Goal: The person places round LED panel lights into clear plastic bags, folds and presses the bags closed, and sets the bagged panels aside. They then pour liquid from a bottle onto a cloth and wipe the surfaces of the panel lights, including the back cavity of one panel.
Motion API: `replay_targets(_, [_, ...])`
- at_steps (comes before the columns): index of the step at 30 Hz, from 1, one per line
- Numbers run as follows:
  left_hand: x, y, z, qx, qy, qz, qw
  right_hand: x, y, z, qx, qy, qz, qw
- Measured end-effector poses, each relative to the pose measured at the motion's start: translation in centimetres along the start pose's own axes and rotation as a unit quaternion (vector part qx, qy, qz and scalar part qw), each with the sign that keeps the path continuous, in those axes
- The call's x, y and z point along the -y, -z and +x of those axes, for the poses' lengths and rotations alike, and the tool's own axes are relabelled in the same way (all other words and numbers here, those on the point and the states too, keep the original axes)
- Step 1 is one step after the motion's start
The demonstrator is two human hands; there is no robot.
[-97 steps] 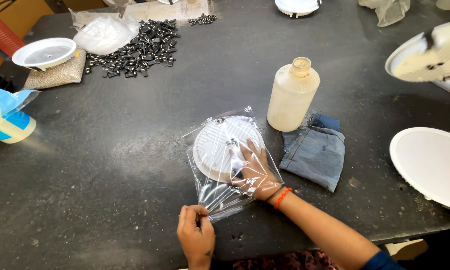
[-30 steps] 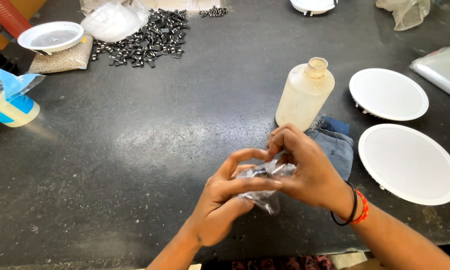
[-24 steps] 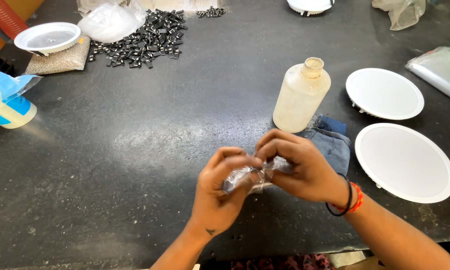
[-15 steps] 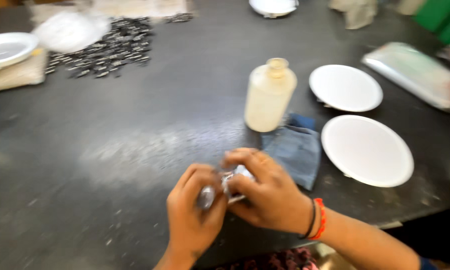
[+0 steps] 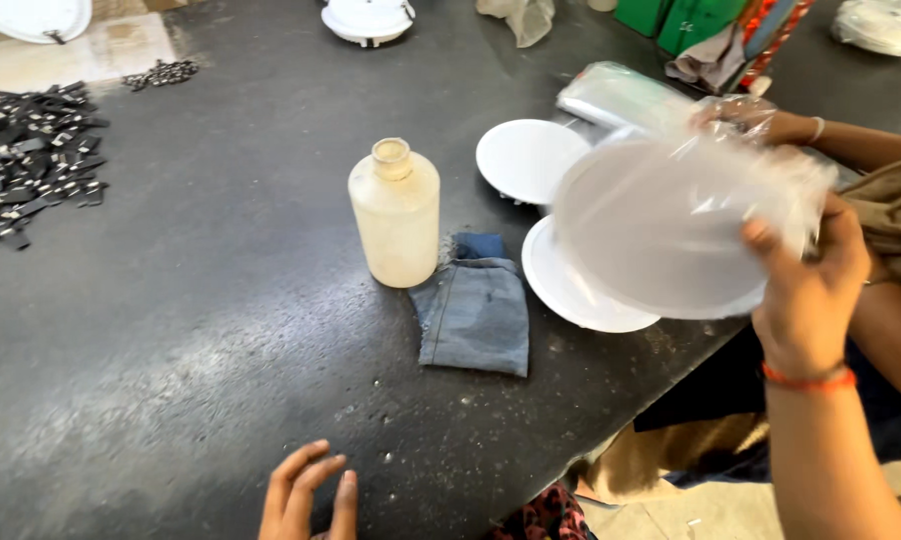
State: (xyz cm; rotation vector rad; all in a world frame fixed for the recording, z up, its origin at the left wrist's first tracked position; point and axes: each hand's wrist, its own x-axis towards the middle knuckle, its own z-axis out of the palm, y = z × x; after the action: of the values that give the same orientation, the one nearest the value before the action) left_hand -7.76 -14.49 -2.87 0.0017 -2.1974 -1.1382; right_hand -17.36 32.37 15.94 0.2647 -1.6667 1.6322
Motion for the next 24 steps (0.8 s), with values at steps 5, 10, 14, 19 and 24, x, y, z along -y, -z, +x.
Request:
replay_targets(5, [5.2, -2.6, -2.0, 0.062, -0.004, 0.027, 0.998, -11.0, 6.9, 2.9, -0.172, -0.294, 0.218, 0.915])
replay_targets(10, [7.7, -4.4, -2.5, 0.058, -0.032, 0.072, 0.995, -18.6, 9.7, 3.1, -0.352, -0.370, 0.293, 0.808])
replay_targets(14, [9.4, -5.3, -3.1, 0.063, -0.025, 0.094, 0.993, -20.3, 8.6, 5.1, -0.334, -0.217, 0.412, 0.820])
replay_targets(19, [11.5, -6.1, -3.4, 0.063, -0.026, 0.094, 0.993, -19.2, 5.0, 4.8, -0.302, -0.373, 0.124, 0.868])
replay_targets(24, [11.1, -6.7, -2.5, 0.047, -0.058, 0.092, 0.993, -12.8, -2.7, -4.4, -0.058, -0.095, -0.229, 0.967])
